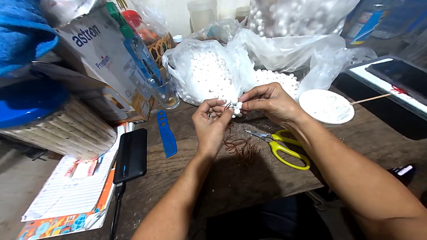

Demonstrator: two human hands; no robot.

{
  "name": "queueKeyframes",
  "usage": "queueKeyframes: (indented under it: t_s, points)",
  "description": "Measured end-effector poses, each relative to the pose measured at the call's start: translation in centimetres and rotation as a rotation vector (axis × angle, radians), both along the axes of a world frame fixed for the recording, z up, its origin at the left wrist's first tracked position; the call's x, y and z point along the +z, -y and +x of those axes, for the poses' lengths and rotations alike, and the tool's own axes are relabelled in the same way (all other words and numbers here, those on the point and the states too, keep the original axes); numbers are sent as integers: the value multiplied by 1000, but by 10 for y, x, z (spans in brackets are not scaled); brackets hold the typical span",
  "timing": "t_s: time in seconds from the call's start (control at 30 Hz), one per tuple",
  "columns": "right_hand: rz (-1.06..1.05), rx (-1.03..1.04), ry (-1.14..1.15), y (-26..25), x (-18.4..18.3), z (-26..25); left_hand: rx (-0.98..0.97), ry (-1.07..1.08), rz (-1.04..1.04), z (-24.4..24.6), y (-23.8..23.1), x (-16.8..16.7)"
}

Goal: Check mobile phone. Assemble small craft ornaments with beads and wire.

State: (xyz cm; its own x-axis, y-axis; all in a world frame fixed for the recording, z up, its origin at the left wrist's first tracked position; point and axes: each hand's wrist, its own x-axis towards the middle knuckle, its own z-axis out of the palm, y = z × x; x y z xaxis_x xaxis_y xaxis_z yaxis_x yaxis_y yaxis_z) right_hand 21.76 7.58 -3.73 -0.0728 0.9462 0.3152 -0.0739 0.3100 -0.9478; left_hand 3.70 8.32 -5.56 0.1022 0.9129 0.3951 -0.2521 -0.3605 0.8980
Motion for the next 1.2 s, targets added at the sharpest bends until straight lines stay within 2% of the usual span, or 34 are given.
queueKeyframes:
  t_s: [0.37, 0.8, 1.0, 1.2]
  points:
    - [-99, 45, -101, -2, 0, 1, 2, -19, 43, 0, 0, 0]
    - [-33, 13, -54, -2, -2, 0, 12, -44, 43, 0, 1, 0]
    - [9, -27, 14, 0, -3, -4, 40, -116, 111, -2, 1, -1]
    - [93, -52, 48, -4, -11, -15, 35, -169, 190, -13, -16, -23]
